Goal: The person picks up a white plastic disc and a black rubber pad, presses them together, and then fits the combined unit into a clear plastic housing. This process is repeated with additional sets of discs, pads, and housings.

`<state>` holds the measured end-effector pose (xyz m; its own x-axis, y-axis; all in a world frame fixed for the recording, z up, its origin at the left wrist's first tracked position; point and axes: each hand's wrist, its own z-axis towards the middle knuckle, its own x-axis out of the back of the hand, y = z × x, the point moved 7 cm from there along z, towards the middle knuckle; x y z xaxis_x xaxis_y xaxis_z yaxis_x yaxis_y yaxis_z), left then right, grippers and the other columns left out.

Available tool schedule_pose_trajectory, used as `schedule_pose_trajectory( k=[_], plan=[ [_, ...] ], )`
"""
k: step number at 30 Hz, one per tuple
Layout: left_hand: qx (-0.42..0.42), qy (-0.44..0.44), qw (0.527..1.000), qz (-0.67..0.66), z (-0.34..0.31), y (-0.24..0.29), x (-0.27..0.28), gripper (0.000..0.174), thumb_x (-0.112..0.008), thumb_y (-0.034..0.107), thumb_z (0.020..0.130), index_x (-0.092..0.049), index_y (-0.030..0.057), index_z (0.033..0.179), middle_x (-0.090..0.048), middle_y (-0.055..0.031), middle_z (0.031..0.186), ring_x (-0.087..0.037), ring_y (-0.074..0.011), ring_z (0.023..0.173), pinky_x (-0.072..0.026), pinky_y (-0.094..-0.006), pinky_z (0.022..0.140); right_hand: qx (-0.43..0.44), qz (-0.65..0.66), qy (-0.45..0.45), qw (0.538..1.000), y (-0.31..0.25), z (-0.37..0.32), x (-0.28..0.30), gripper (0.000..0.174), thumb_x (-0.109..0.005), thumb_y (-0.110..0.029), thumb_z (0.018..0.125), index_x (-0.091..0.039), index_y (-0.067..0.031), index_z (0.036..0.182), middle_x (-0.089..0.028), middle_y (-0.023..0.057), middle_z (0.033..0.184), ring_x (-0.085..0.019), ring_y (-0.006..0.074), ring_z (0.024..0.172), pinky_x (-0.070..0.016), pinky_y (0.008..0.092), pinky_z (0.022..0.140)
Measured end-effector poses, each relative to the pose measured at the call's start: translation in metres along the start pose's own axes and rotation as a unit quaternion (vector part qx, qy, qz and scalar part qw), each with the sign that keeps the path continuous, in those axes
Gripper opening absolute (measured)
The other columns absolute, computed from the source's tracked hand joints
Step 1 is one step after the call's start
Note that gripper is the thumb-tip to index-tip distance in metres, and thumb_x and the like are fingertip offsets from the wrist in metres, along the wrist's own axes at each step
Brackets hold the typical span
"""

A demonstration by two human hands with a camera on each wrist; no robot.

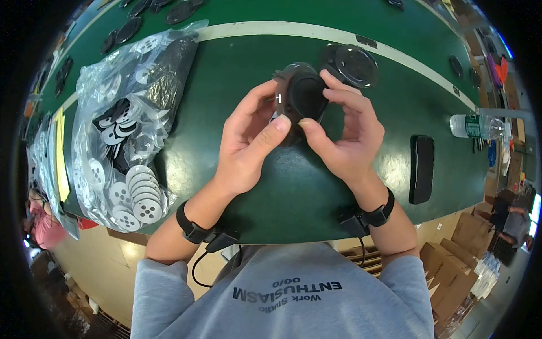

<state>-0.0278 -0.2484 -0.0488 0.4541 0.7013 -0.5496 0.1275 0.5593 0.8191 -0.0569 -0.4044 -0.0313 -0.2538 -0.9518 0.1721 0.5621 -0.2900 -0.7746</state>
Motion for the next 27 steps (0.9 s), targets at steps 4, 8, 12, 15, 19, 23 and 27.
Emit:
schedule_pose_trajectory(
  k=[4,8,12,15,19,23,27],
  plan=[
    [0.024,0.007,1.0,-0.007,-0.001,-0.006,0.002,0.047,-0.062,0.01,0.097,-0.044,-0.0036,0.139,-0.055,-0.009,0.125,-0.05,-0.0152,0.118,-0.044,-0.0301,0.098,0.021,-0.046,-0.008,0.999,-0.008,0.004,0.001,0.05,-0.085,-0.005,0.07,-0.062,0.0038,0.113,-0.062,0.0264,0.126,-0.061,0.0295,0.117,-0.0473,0.0392,0.101],
    [0.017,0.003,1.0,0.007,-0.001,-0.005,0.003,0.046,-0.059,0.011,0.098,-0.043,-0.0041,0.139,-0.055,-0.011,0.13,-0.051,-0.0164,0.12,-0.04,-0.0321,0.103,0.045,-0.099,-0.009,0.994,-0.016,0.009,0.002,0.047,-0.088,-0.009,0.066,-0.068,0.0006,0.108,-0.065,0.0223,0.123,-0.064,0.0297,0.11,-0.0524,0.0379,0.092],
    [0.024,-0.028,0.998,0.046,0.0,-0.001,-0.002,0.046,-0.051,0.016,0.101,-0.04,-0.0047,0.141,-0.051,-0.0142,0.136,-0.05,-0.0214,0.127,-0.039,-0.0365,0.107,0.069,-0.142,-0.013,0.987,-0.023,0.011,0.001,0.042,-0.089,-0.013,0.065,-0.073,-0.0037,0.103,-0.066,0.0171,0.123,-0.066,0.0283,0.098,-0.055,0.0355,0.08],
    [0.037,-0.025,0.998,0.034,0.001,-0.002,0.0,0.045,-0.05,0.016,0.101,-0.041,-0.0046,0.14,-0.052,-0.0141,0.135,-0.05,-0.0214,0.127,-0.0386,-0.0374,0.108,0.006,-0.14,-0.009,0.99,-0.021,0.007,-0.002,0.039,-0.089,-0.016,0.065,-0.075,-0.0076,0.101,-0.065,0.0124,0.123,-0.063,0.028,0.098,-0.0536,0.0353,0.081],
    [0.062,0.017,0.997,-0.043,0.003,-0.004,0.003,0.039,-0.052,0.012,0.101,-0.044,-0.002,0.136,-0.057,-0.0108,0.127,-0.053,-0.016,0.118,-0.0429,-0.032,0.101,0.065,-0.25,-0.034,0.966,-0.03,0.01,-0.005,0.037,-0.086,-0.026,0.069,-0.077,-0.0131,0.102,-0.062,0.0086,0.128,-0.055,0.0306,0.112,-0.045,0.0407,0.096],
    [0.031,0.069,0.997,0.013,0.005,-0.005,0.012,0.027,-0.057,0.006,0.098,-0.05,0.0024,0.124,-0.059,-0.0073,0.12,-0.057,-0.0111,0.109,-0.0478,-0.0265,0.093,0.055,-0.257,-0.059,0.963,-0.031,0.009,-0.009,0.032,-0.082,-0.029,0.074,-0.078,-0.0168,0.103,-0.058,0.008,0.133,-0.047,0.0336,0.123,-0.0346,0.0455,0.107],
    [0.029,0.075,0.997,0.007,0.007,-0.009,0.015,0.019,-0.058,0.004,0.098,-0.052,0.0035,0.116,-0.061,-0.0061,0.117,-0.059,-0.0095,0.101,-0.0504,-0.0247,0.087,-0.078,0.013,0.044,0.996,-0.011,0.005,-0.002,0.029,-0.075,-0.021,0.084,-0.071,-0.0088,0.11,-0.057,0.0095,0.125,-0.055,0.0211,0.104,-0.0448,0.0355,0.091]
  ],
)
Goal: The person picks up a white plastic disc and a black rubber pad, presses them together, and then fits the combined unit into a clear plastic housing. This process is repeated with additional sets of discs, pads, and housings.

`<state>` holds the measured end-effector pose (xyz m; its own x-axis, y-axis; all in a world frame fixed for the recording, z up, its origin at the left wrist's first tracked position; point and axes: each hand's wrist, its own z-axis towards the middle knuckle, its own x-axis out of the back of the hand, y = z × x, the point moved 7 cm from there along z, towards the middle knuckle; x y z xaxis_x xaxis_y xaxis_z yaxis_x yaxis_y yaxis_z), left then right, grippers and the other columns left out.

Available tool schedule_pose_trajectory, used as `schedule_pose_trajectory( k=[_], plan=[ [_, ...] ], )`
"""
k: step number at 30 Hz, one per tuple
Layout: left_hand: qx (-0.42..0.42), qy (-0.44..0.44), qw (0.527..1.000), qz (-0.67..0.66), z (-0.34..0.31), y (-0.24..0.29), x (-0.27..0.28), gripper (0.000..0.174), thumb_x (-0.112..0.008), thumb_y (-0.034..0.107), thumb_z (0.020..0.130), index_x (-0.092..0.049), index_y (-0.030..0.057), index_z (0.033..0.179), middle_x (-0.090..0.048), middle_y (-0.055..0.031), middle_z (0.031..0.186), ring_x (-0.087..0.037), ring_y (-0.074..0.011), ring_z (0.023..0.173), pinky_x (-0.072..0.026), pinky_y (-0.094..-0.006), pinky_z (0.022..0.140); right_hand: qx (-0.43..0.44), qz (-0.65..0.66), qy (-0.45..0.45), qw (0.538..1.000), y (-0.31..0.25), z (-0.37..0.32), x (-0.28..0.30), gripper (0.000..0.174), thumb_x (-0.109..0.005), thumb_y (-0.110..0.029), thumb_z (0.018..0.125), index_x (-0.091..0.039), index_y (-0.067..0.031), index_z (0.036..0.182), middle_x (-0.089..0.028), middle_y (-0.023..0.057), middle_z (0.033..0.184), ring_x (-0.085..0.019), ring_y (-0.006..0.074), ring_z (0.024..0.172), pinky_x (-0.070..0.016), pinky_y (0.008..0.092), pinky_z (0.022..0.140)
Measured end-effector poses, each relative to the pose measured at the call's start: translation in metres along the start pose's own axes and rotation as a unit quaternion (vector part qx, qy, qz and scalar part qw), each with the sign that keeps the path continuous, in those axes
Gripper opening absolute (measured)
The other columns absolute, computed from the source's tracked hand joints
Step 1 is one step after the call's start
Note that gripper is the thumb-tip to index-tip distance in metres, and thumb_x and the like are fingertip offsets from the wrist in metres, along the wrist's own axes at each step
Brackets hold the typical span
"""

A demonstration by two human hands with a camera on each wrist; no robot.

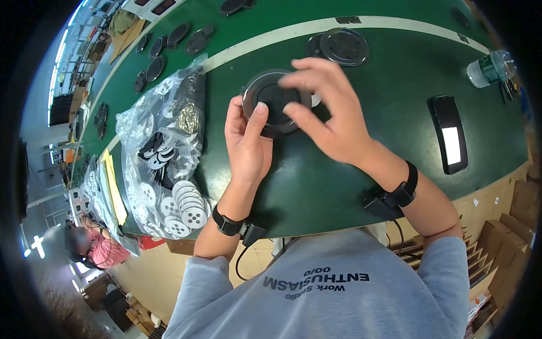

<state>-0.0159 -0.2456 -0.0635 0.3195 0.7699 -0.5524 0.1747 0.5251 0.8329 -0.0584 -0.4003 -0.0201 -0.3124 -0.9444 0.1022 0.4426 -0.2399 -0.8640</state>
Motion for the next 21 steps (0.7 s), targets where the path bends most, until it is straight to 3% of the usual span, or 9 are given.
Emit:
schedule_pose_trajectory(
  k=[2,5,6,12,16,18,19,20,21],
  plan=[
    [-0.003,-0.019,1.0,-0.003,-0.001,0.001,-0.003,0.017,-0.058,0.004,0.099,-0.053,0.0033,0.114,-0.062,-0.0059,0.115,-0.06,-0.0091,0.098,-0.0511,-0.0246,0.086,-0.077,0.089,0.011,0.993,0.02,-0.001,0.0,0.026,-0.068,-0.018,0.093,-0.064,-0.0009,0.112,-0.06,0.0051,0.105,-0.056,0.0059,0.079,-0.048,0.022,0.067],
    [-0.005,-0.033,0.999,-0.009,-0.003,-0.001,-0.006,0.015,-0.059,0.006,0.099,-0.054,0.0029,0.113,-0.063,-0.006,0.114,-0.061,-0.0095,0.099,-0.0513,-0.0258,0.086,-0.26,0.121,-0.098,0.953,0.033,-0.005,-0.004,0.023,-0.066,-0.02,0.096,-0.064,-0.0012,0.109,-0.062,-0.0016,0.089,-0.055,0.003,0.071,-0.0446,0.0195,0.059],
    [-0.006,-0.033,0.999,-0.011,-0.004,-0.002,-0.006,0.015,-0.059,0.006,0.099,-0.054,0.0027,0.113,-0.063,-0.006,0.114,-0.061,-0.0097,0.1,-0.0513,-0.0263,0.087,-0.245,0.129,-0.085,0.957,0.031,-0.003,-0.005,0.022,-0.064,-0.022,0.098,-0.065,-0.0018,0.107,-0.061,-0.0052,0.078,-0.053,0.0015,0.063,-0.0402,0.0176,0.052],
    [0.008,0.014,1.0,-0.016,-0.002,0.0,-0.008,0.015,-0.057,0.009,0.1,-0.055,0.0027,0.113,-0.064,-0.0055,0.112,-0.061,-0.0109,0.099,-0.0503,-0.0269,0.088,-0.26,0.174,-0.142,0.939,0.025,-0.003,-0.011,0.025,-0.065,-0.02,0.096,-0.061,-0.0025,0.113,-0.063,-0.0014,0.082,-0.055,0.003,0.06,-0.0412,0.018,0.048],
    [0.051,-0.016,0.992,0.114,-0.001,0.002,-0.002,0.018,-0.055,0.013,0.101,-0.057,0.004,0.116,-0.065,-0.0059,0.109,-0.06,-0.0127,0.103,-0.049,-0.0294,0.088,-0.341,0.16,-0.151,0.914,0.035,-0.009,-0.011,0.029,-0.067,-0.021,0.094,-0.06,-0.0032,0.116,-0.063,0.0003,0.077,-0.055,0.0034,0.054,-0.0388,0.0171,0.042],
    [-0.076,-0.006,0.954,0.29,0.006,0.017,0.011,0.021,-0.06,0.016,0.097,-0.063,-0.0001,0.11,-0.069,-0.0062,0.097,-0.064,-0.0157,0.088,-0.0492,-0.0293,0.073,-0.381,0.153,-0.146,0.9,0.04,-0.003,-0.004,0.028,-0.065,-0.022,0.094,-0.06,-0.0026,0.115,-0.063,-0.0001,0.077,-0.054,0.0039,0.05,-0.0364,0.0177,0.038],
    [-0.119,0.002,0.915,0.385,0.003,0.045,0.016,0.02,-0.061,0.016,0.095,-0.064,-0.0014,0.104,-0.068,-0.0094,0.094,-0.065,-0.0207,0.086,-0.05,-0.0319,0.074,-0.378,0.165,-0.136,0.9,0.043,0.003,0.002,0.028,-0.064,-0.021,0.095,-0.06,-0.0024,0.115,-0.064,0.0002,0.081,-0.054,0.0036,0.051,-0.0368,0.0177,0.039],
    [-0.158,0.004,0.867,0.473,0.002,0.079,0.014,0.019,-0.062,0.015,0.094,-0.065,-0.0026,0.098,-0.068,-0.0126,0.091,-0.066,-0.0256,0.084,-0.0508,-0.0346,0.075,-0.354,0.185,-0.087,0.913,0.051,0.011,0.013,0.026,-0.063,-0.02,0.097,-0.059,-0.0023,0.115,-0.064,0.0015,0.087,-0.055,0.004,0.056,-0.0393,0.0178,0.043],
    [-0.193,0.001,0.81,0.553,-0.002,0.107,0.015,0.019,-0.063,0.015,0.092,-0.066,-0.0038,0.092,-0.068,-0.0158,0.088,-0.066,-0.0306,0.082,-0.0515,-0.0373,0.076,-0.303,0.238,-0.048,0.922,0.074,0.019,0.031,0.028,-0.061,-0.018,0.099,-0.057,-0.0006,0.12,-0.066,0.0069,0.101,-0.064,0.0088,0.075,-0.0503,0.0202,0.062]
  ],
)
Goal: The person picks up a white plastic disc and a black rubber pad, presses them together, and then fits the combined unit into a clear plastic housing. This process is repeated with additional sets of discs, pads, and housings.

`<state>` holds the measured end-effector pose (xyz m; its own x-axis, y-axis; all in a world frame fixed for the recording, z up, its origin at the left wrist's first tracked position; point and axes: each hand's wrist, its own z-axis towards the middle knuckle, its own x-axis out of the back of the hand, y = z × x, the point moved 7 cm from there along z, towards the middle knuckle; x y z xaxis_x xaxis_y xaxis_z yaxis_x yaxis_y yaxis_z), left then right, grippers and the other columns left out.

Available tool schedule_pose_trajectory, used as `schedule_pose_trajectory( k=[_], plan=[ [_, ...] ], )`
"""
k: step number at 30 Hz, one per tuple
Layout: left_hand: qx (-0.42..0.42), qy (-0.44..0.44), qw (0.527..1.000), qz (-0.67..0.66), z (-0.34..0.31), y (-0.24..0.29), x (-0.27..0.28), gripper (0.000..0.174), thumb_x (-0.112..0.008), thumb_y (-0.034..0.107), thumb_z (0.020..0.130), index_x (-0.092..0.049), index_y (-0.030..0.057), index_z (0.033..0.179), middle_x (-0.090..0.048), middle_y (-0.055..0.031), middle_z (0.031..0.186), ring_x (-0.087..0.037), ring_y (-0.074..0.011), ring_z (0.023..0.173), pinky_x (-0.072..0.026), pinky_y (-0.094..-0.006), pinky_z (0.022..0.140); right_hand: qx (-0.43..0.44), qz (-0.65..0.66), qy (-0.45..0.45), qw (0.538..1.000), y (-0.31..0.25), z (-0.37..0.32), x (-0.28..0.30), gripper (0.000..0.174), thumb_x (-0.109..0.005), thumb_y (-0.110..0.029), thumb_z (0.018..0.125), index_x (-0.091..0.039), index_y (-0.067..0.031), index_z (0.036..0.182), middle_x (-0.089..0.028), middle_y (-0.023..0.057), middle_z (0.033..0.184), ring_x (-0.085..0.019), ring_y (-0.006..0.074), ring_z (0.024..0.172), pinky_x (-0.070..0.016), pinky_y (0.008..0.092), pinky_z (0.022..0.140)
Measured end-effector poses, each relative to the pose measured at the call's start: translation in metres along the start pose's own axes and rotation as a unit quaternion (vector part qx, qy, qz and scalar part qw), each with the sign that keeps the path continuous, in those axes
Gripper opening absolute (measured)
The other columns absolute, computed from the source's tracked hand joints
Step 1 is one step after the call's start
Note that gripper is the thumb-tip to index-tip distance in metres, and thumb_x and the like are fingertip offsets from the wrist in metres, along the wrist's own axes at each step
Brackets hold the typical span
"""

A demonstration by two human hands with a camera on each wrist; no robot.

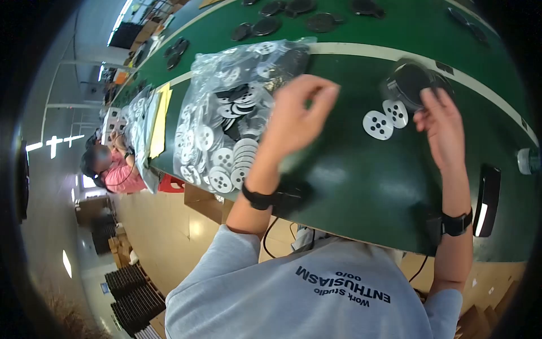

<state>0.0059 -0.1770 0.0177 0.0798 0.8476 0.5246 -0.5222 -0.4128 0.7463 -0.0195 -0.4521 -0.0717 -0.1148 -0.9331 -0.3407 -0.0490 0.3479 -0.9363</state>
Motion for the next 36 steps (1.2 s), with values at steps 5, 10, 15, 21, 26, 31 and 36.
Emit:
schedule_pose_trajectory(
  k=[5,10,15,21,26,31,36],
  plan=[
    [0.149,0.0,0.932,0.332,-0.012,-0.061,0.127,0.018,-0.059,0.012,0.087,-0.069,-0.0026,0.085,-0.069,-0.0228,0.087,-0.065,-0.0436,0.083,-0.0525,-0.0466,0.075,0.049,0.043,0.121,0.99,-0.015,0.004,0.013,0.059,-0.059,-0.017,0.1,-0.033,0.0058,0.147,-0.057,0.0206,0.13,-0.064,0.0225,0.108,-0.0506,0.0308,0.095],
    [0.149,-0.084,0.892,0.417,-0.007,-0.121,0.134,0.021,-0.063,0.019,0.087,-0.072,-0.0005,0.091,-0.069,-0.0227,0.088,-0.067,-0.0411,0.084,-0.0535,-0.0452,0.075,0.032,0.006,0.076,0.997,0.002,0.0,0.002,0.063,-0.061,-0.018,0.099,-0.031,0.0026,0.15,-0.056,0.0218,0.133,-0.065,0.0212,0.103,-0.0528,0.0321,0.09],
    [0.141,-0.07,0.852,0.5,-0.012,-0.081,0.137,0.02,-0.066,0.017,0.086,-0.074,0.0022,0.098,-0.07,-0.0215,0.088,-0.068,-0.0374,0.081,-0.0548,-0.042,0.074,0.032,-0.043,0.053,0.997,0.004,-0.007,-0.011,0.045,-0.063,-0.018,0.098,-0.05,0.0013,0.136,-0.067,0.0086,0.106,-0.064,0.0127,0.086,-0.0512,0.0255,0.076],
    [0.155,0.078,0.985,-0.025,-0.016,-0.003,0.099,0.017,-0.065,0.008,0.093,-0.069,-0.0073,0.098,-0.071,-0.0102,0.084,-0.069,-0.015,0.075,-0.0579,-0.0283,0.063,0.018,-0.104,-0.079,0.991,-0.012,-0.035,-0.058,0.01,-0.065,-0.01,0.094,-0.065,-0.003,0.101,-0.065,0.0011,0.081,-0.058,0.0045,0.063,-0.0442,0.0182,0.055],
    [0.197,-0.05,0.915,-0.347,0.003,0.0,-0.042,0.02,-0.062,0.009,0.097,-0.066,-0.007,0.107,-0.071,-0.0128,0.095,-0.069,-0.0173,0.083,-0.0613,-0.0316,0.073,0.324,-0.33,0.006,0.887,-0.055,-0.07,-0.082,0.02,-0.074,-0.005,0.08,-0.07,-0.0033,0.099,-0.064,0.0051,0.087,-0.057,0.0108,0.068,-0.0464,0.0241,0.059],
    [0.183,-0.095,0.849,-0.486,0.003,-0.001,-0.106,0.02,-0.064,0.01,0.096,-0.066,-0.0054,0.108,-0.071,-0.0153,0.101,-0.07,-0.0185,0.09,-0.0601,-0.0347,0.083,0.359,-0.338,0.099,0.864,-0.058,-0.062,-0.057,0.018,-0.075,-0.007,0.079,-0.069,-0.0031,0.095,-0.064,0.0052,0.086,-0.054,0.0144,0.065,-0.045,0.0263,0.058],
    [0.159,-0.097,0.839,-0.511,-0.01,-0.016,-0.118,0.017,-0.069,0.004,0.091,-0.07,-0.0047,0.105,-0.07,-0.0139,0.104,-0.067,-0.0181,0.092,-0.0571,-0.0326,0.084,0.327,-0.321,0.086,0.885,-0.051,-0.056,-0.055,0.016,-0.075,-0.006,0.079,-0.069,-0.0013,0.092,-0.066,0.0067,0.084,-0.056,0.0132,0.065,-0.0469,0.0264,0.059]
  ],
)
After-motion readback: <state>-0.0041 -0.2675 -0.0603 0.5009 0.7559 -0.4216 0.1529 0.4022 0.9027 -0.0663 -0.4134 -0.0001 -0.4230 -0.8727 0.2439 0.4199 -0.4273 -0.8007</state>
